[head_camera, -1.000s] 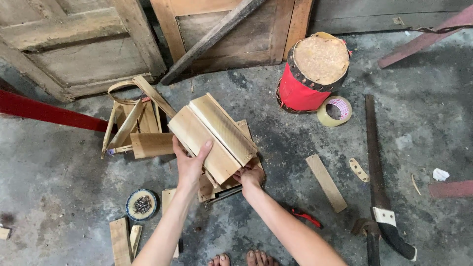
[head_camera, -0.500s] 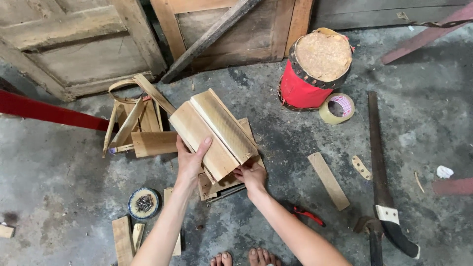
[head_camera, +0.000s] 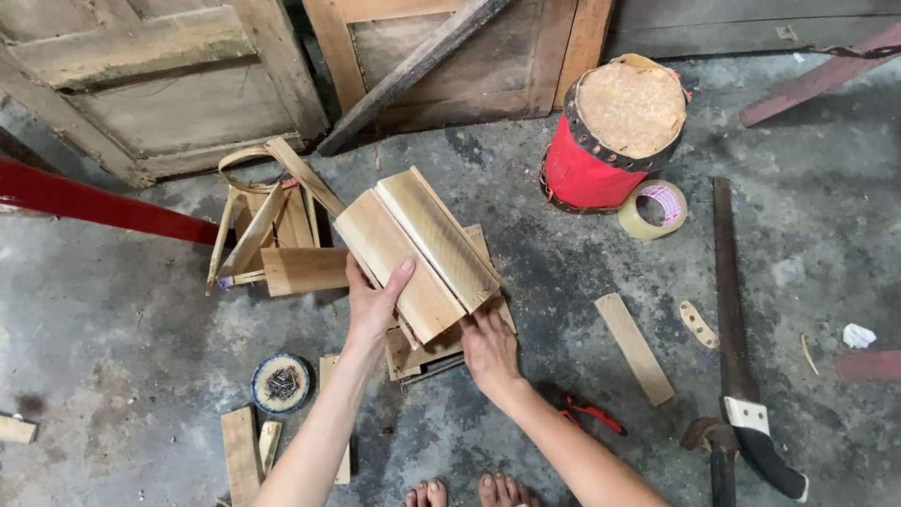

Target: Assembling a wooden structure from pre-cut slats using pliers on a workshop floor.

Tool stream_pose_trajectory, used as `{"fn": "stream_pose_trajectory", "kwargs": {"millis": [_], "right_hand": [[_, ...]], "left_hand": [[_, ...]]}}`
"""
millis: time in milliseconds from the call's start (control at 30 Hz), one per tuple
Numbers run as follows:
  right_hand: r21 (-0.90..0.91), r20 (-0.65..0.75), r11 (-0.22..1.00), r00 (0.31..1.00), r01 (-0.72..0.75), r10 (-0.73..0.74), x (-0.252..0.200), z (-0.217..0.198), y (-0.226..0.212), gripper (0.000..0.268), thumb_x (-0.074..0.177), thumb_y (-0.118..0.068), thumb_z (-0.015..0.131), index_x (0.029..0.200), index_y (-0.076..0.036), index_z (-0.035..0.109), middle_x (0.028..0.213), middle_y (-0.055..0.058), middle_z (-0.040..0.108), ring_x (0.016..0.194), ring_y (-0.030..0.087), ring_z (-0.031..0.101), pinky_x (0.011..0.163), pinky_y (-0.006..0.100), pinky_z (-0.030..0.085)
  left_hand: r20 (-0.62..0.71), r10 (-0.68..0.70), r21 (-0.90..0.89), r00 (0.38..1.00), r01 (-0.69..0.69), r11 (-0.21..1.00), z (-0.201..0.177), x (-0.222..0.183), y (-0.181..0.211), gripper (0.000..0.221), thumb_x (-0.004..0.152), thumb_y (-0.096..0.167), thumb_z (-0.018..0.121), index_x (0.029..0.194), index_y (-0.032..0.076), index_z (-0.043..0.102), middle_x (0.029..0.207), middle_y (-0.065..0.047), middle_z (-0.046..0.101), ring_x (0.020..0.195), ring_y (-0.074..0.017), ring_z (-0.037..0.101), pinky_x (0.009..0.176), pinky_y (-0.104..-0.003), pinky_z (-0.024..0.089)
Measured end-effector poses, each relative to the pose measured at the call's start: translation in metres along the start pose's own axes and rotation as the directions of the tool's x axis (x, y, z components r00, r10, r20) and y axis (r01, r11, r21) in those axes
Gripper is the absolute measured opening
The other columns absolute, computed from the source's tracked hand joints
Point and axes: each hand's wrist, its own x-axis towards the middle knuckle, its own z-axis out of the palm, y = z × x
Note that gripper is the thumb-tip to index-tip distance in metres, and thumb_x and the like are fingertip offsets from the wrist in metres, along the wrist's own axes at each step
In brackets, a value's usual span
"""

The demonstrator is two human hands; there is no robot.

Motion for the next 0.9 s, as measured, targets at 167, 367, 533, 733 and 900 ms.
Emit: {"fn": "stream_pose_trajectory", "kwargs": {"millis": [167, 367, 533, 733, 900], "right_hand": [[-0.073, 0.020, 0.996, 0.999, 0.046, -0.045, 0.001, -0.016, -0.007, 0.036, 0.085, -0.012, 0.063, 0.120, -0.015, 0.071, 0.121, 0.009, 0.064, 0.115, 0.031, 0.055, 0.082, 0.045, 0.052], [-0.051, 0.003, 0.998, 0.999, 0.049, -0.049, 0.003, -0.032, -0.014, 0.034, 0.083, -0.011, 0.063, 0.115, -0.013, 0.074, 0.118, 0.012, 0.066, 0.114, 0.034, 0.055, 0.079, 0.045, 0.052], [-0.021, -0.001, 0.999, 1.000, 0.025, -0.025, 0.001, -0.020, -0.008, 0.036, 0.082, -0.012, 0.062, 0.117, -0.013, 0.073, 0.120, 0.013, 0.065, 0.113, 0.035, 0.054, 0.079, 0.047, 0.052], [-0.036, -0.018, 0.998, 0.999, 0.043, -0.043, 0.000, -0.015, -0.005, 0.038, 0.081, -0.011, 0.064, 0.118, -0.014, 0.073, 0.122, 0.012, 0.064, 0.113, 0.035, 0.053, 0.080, 0.046, 0.052], [0.033, 0.030, 0.999, 1.000, 0.004, -0.005, -0.003, -0.003, 0.002, 0.041, 0.081, -0.010, 0.063, 0.121, -0.011, 0.071, 0.123, 0.014, 0.064, 0.114, 0.038, 0.053, 0.082, 0.048, 0.051]], "left_hand": [[0.015, -0.041, -0.025, 0.999, 0.042, 0.999, 0.000, -0.006, 0.003, 0.130, 0.074, 0.036, 0.091, 0.165, 0.004, 0.004, 0.147, -0.034, 0.043, 0.135, -0.0407, 0.049, 0.106, -0.052, 0.048], [0.022, -0.059, -0.047, 0.998, 0.060, 0.997, 0.004, -0.014, 0.007, 0.128, 0.077, 0.037, 0.089, 0.165, 0.007, 0.001, 0.154, -0.033, 0.037, 0.142, -0.0411, 0.044, 0.110, -0.052, 0.045], [0.015, -0.039, -0.047, 0.999, 0.040, 0.998, 0.008, -0.019, 0.011, 0.134, 0.073, 0.033, 0.092, 0.165, 0.007, -0.001, 0.158, -0.034, 0.032, 0.146, -0.0424, 0.038, 0.114, -0.052, 0.039], [0.013, -0.036, -0.005, 0.999, 0.036, 0.999, 0.007, -0.014, 0.006, 0.134, 0.072, 0.034, 0.092, 0.165, 0.006, 0.000, 0.159, -0.034, 0.030, 0.148, -0.0437, 0.035, 0.117, -0.054, 0.036], [0.002, -0.045, 0.027, 0.999, 0.045, 0.999, 0.009, -0.018, 0.012, 0.133, 0.073, 0.036, 0.091, 0.165, 0.006, 0.001, 0.160, -0.035, 0.029, 0.149, -0.0465, 0.031, 0.119, -0.056, 0.032]]}}
